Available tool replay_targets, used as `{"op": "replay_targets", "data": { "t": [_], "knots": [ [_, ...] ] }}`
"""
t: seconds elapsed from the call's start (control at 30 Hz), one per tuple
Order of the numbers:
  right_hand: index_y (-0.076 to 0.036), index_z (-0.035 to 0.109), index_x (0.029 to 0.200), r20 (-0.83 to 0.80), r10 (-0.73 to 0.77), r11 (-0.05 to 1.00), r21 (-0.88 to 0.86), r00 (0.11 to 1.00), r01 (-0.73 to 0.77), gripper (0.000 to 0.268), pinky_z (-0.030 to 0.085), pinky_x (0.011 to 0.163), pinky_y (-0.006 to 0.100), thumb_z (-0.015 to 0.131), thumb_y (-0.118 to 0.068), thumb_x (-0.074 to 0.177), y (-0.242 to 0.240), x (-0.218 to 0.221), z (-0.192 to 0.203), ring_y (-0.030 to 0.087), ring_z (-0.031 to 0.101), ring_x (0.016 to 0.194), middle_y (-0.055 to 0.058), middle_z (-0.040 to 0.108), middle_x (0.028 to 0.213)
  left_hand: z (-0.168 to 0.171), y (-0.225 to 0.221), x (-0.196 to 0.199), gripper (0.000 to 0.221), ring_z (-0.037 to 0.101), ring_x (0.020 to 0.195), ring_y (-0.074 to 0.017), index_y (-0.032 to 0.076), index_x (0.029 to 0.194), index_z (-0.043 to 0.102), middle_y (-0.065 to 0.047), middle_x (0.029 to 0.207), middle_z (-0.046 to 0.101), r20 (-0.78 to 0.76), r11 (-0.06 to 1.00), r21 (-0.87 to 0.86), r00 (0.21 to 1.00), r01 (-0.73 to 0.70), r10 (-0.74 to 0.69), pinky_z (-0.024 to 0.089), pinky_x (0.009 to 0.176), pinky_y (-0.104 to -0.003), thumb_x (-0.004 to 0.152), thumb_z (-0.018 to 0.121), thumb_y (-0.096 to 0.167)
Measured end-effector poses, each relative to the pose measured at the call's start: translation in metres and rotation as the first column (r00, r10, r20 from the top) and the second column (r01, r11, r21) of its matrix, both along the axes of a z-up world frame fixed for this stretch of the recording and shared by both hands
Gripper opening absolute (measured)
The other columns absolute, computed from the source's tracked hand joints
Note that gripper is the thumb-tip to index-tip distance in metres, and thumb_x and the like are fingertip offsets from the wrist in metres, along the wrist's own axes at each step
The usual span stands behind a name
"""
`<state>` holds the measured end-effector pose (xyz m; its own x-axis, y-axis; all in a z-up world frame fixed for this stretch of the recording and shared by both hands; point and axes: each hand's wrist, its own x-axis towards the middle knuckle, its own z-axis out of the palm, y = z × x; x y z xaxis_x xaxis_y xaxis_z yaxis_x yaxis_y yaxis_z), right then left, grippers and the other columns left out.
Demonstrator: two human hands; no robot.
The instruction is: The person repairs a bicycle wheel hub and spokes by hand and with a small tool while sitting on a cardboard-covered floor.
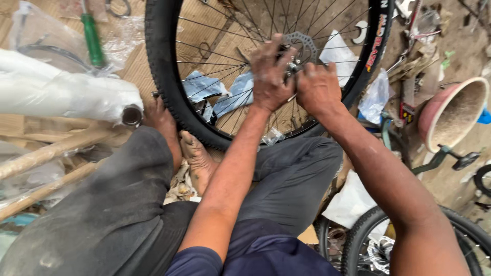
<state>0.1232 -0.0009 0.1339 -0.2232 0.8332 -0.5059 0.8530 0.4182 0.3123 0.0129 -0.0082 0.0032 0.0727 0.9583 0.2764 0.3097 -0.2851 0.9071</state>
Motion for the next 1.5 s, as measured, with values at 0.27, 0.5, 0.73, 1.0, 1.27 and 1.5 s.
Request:
{"op": "replay_targets", "data": {
  "t": [0.27,0.5,0.73,1.0,1.27,1.5],
  "knots": [
    [-0.001,0.073,0.099,-0.386,-0.560,0.825,-0.173,0.733,0.539,0.022,0.055,0.081,0.045,0.075,-0.019,0.087,-0.005,0.038,-0.009,0.037,0.070,0.091,0.020,0.071,0.096,0.026,0.014,0.003,0.021,0.035,0.147,-0.0252,0.030,0.099,0.079,0.001,0.148,0.052,-0.178,0.951,-0.144,0.938,0.273,-0.296,0.003,0.124,-0.071,0.080,0.084,0.023],
    [-0.001,0.071,0.116,-0.565,-0.754,0.582,-0.340,0.334,0.739,0.047,0.058,0.086,0.036,0.082,-0.019,0.074,-0.021,0.035,-0.005,0.027,0.076,0.094,0.014,0.077,0.105,0.029,0.023,0.005,0.017,0.040,0.138,-0.0276,0.021,0.076,0.073,-0.002,0.129,0.061,-0.137,0.942,-0.158,0.938,0.296,-0.318,0.005,0.120,-0.074,0.075,0.086,0.031],
    [0.000,0.061,0.123,-0.879,-0.472,0.124,0.007,0.065,0.992,0.045,0.056,0.085,0.045,0.078,-0.023,0.088,-0.064,0.001,0.029,0.028,0.067,0.093,0.013,0.065,0.106,0.021,0.016,0.014,0.014,0.041,0.141,-0.0246,0.023,0.078,0.071,0.002,0.130,0.061,-0.236,0.969,-0.088,0.940,0.231,-0.246,0.009,0.122,-0.073,0.082,0.073,0.010],
    [0.002,0.063,0.109,-0.431,-0.381,-0.120,-0.855,-0.818,0.505,0.025,0.060,0.060,0.037,0.066,-0.021,0.101,-0.041,0.004,0.008,0.022,0.068,0.072,0.011,0.067,0.087,0.018,0.016,0.013,0.009,0.041,0.141,-0.0288,0.020,0.078,0.069,-0.001,0.131,0.061,-0.215,0.967,-0.077,0.943,0.242,-0.253,0.012,0.119,-0.073,0.084,0.076,0.017],
    [0.000,0.060,0.119,-0.450,-0.763,-0.006,-0.713,-0.464,0.702,0.025,0.063,0.057,0.037,0.061,0.002,0.094,-0.034,0.029,0.001,0.020,0.071,0.071,0.012,0.069,0.091,0.012,0.017,0.011,0.017,0.042,0.141,-0.0253,0.021,0.089,0.072,0.002,0.132,0.060,-0.258,0.973,-0.034,0.939,0.227,-0.228,0.011,0.123,-0.072,0.081,0.074,0.006],
    [-0.009,0.068,0.125,-0.419,-0.263,0.957,0.000,0.869,0.290,0.041,0.056,0.085,0.054,0.065,0.003,0.086,-0.026,0.030,0.015,0.038,0.066,0.100,0.015,0.068,0.107,0.034,0.029,0.004,0.012,0.039,0.139,-0.0309,0.022,0.078,0.076,-0.004,0.135,0.057,-0.134,0.927,-0.175,0.925,0.331,-0.355,0.007,0.117,-0.074,0.071,0.085,0.019]
  ]
}}
